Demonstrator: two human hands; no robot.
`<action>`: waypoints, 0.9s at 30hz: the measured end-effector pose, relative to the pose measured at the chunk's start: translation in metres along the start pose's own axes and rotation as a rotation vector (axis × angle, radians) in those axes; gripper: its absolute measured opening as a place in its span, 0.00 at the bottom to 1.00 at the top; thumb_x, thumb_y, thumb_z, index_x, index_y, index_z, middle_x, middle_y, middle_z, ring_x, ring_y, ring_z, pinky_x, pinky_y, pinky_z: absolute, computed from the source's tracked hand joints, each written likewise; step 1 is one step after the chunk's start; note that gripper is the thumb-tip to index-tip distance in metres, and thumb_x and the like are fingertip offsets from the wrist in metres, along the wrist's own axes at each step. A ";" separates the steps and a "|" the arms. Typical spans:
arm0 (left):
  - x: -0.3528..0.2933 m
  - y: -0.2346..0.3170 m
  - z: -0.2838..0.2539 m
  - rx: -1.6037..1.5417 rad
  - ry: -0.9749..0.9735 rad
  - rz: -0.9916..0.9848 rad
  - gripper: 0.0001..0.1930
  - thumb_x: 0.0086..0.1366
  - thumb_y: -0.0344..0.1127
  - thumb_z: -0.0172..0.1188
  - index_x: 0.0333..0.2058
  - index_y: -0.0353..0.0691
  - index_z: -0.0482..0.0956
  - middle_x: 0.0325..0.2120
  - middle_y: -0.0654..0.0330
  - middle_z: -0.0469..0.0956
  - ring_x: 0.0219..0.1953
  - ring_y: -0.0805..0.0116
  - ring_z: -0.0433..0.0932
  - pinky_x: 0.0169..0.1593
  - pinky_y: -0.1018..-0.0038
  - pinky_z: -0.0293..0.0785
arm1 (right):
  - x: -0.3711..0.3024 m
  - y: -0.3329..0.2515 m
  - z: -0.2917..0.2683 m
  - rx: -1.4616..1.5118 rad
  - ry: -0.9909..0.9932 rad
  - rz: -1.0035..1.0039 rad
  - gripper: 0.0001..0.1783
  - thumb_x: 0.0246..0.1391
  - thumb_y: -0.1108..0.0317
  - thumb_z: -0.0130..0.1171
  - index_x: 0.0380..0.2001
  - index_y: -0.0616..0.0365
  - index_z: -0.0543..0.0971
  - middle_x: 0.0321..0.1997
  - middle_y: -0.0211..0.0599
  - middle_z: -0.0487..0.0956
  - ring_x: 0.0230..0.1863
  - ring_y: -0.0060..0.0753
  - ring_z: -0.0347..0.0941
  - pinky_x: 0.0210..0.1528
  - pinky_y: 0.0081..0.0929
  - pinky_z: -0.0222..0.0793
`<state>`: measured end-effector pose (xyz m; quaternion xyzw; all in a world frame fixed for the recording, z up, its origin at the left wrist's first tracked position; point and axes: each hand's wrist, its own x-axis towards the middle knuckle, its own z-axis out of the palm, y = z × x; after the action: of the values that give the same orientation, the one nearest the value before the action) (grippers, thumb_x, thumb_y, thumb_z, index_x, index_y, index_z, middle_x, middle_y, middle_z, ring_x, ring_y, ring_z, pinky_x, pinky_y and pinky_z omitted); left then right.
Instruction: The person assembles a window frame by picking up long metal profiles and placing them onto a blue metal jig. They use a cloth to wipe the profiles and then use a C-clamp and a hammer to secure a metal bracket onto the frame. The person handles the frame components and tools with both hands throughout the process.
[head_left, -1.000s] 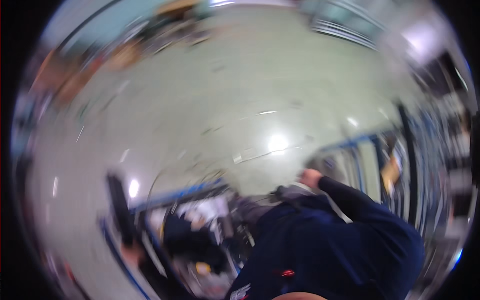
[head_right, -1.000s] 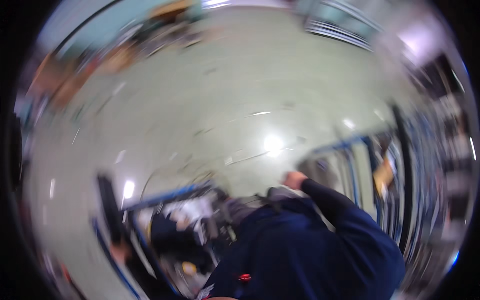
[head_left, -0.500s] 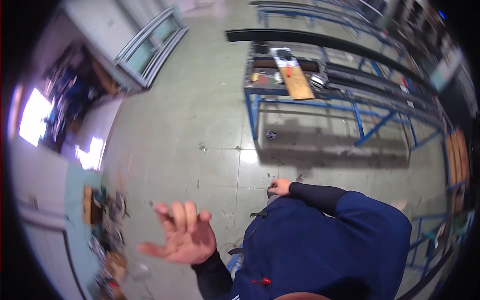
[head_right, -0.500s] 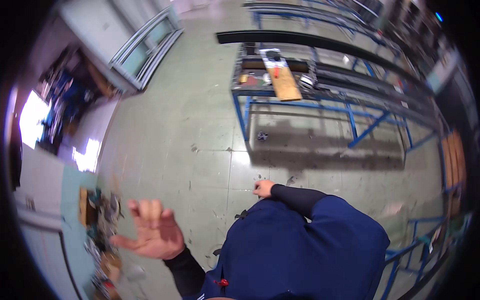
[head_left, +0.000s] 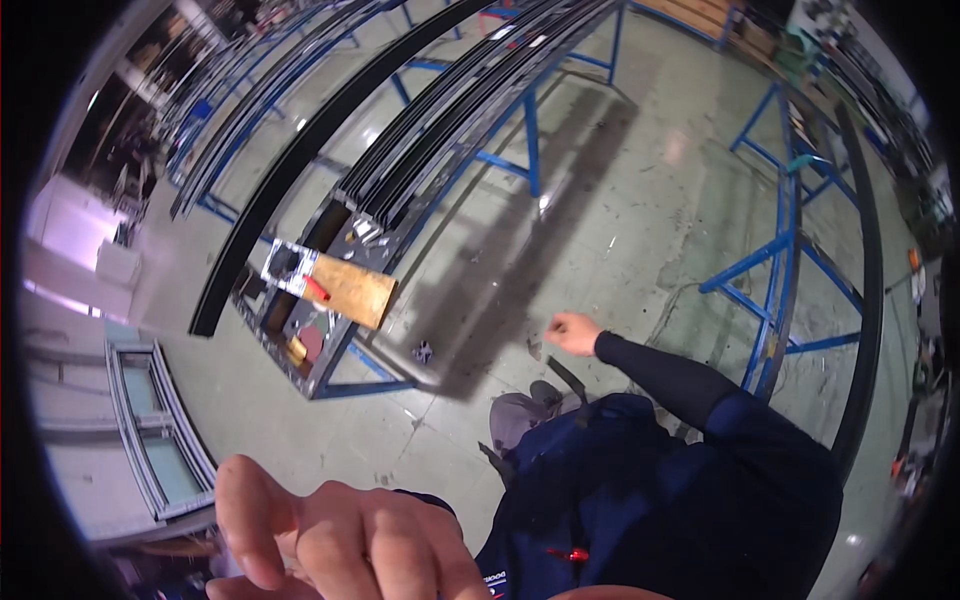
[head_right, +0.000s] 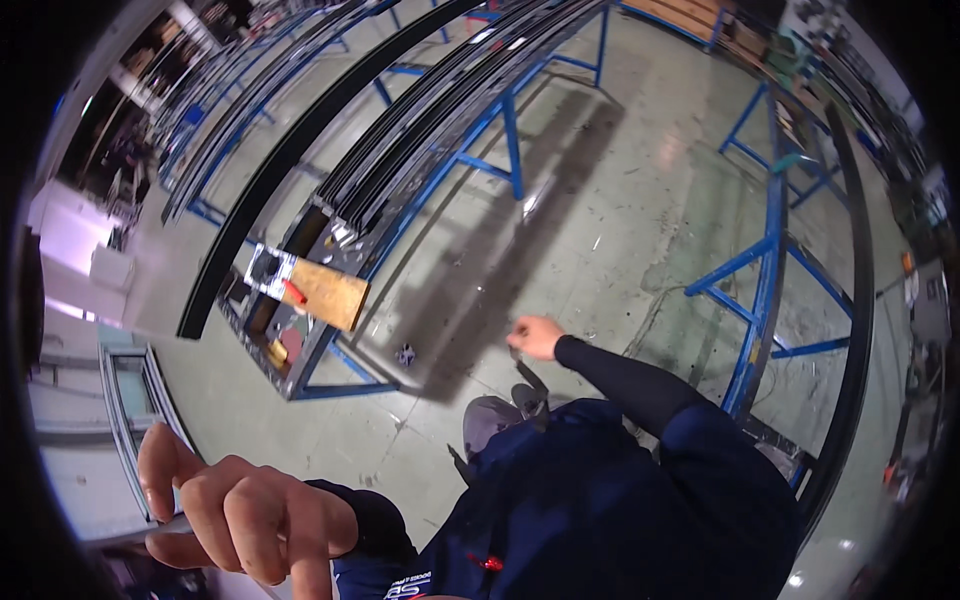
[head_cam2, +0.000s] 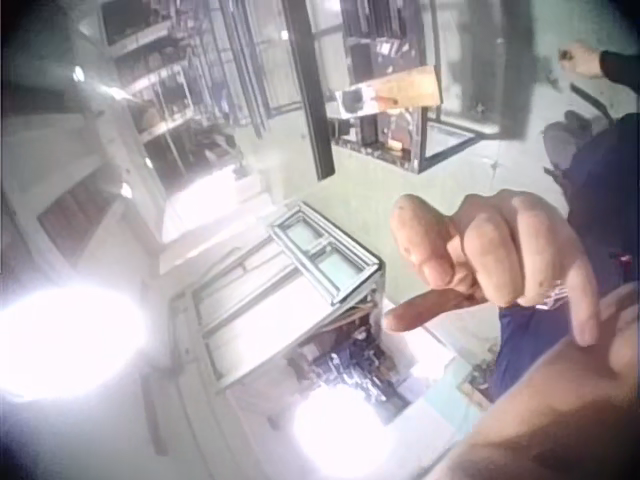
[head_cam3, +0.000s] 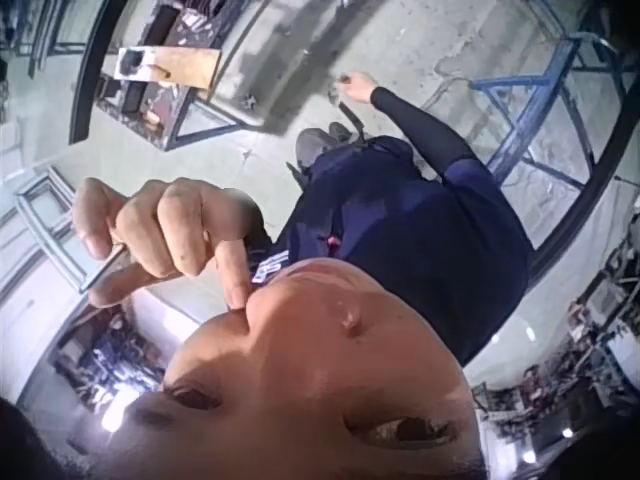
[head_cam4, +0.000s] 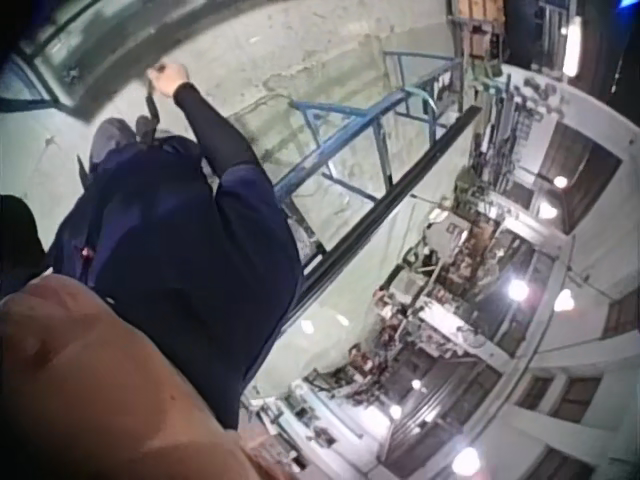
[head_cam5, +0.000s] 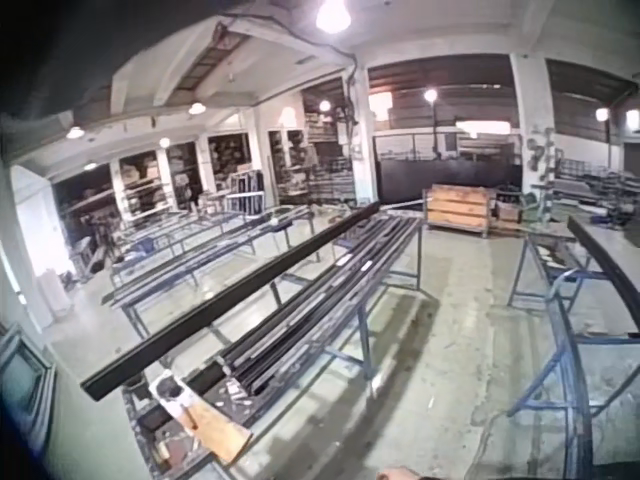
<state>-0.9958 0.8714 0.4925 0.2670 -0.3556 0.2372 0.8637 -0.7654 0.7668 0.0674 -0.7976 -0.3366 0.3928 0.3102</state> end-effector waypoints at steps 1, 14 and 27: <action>0.003 0.005 -0.005 0.016 -0.026 -0.013 0.21 0.72 0.46 0.57 0.52 0.43 0.59 0.26 0.60 0.67 0.32 0.66 0.70 0.29 0.64 0.88 | 0.003 -0.014 0.009 -0.003 -0.018 -0.065 0.21 0.56 0.50 0.62 0.40 0.58 0.81 0.42 0.47 0.84 0.44 0.45 0.82 0.49 0.38 0.75; 0.022 0.106 -0.050 0.077 -0.115 -0.009 0.26 0.71 0.49 0.58 0.56 0.44 0.55 0.24 0.61 0.69 0.28 0.66 0.70 0.28 0.66 0.86 | 0.036 0.068 0.079 -0.274 -0.012 0.090 0.25 0.51 0.45 0.61 0.40 0.55 0.84 0.43 0.49 0.84 0.48 0.52 0.80 0.53 0.43 0.75; 0.084 0.134 -0.169 -0.158 -0.071 -0.142 0.26 0.71 0.45 0.58 0.57 0.45 0.54 0.23 0.61 0.69 0.24 0.69 0.69 0.26 0.67 0.86 | 0.071 0.069 0.043 0.051 0.351 0.429 0.27 0.52 0.46 0.62 0.43 0.60 0.83 0.44 0.51 0.84 0.49 0.51 0.80 0.53 0.39 0.74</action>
<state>-0.9406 1.0958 0.4921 0.2307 -0.3837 0.1368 0.8837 -0.7477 0.7917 -0.0363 -0.8984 -0.0912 0.3136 0.2937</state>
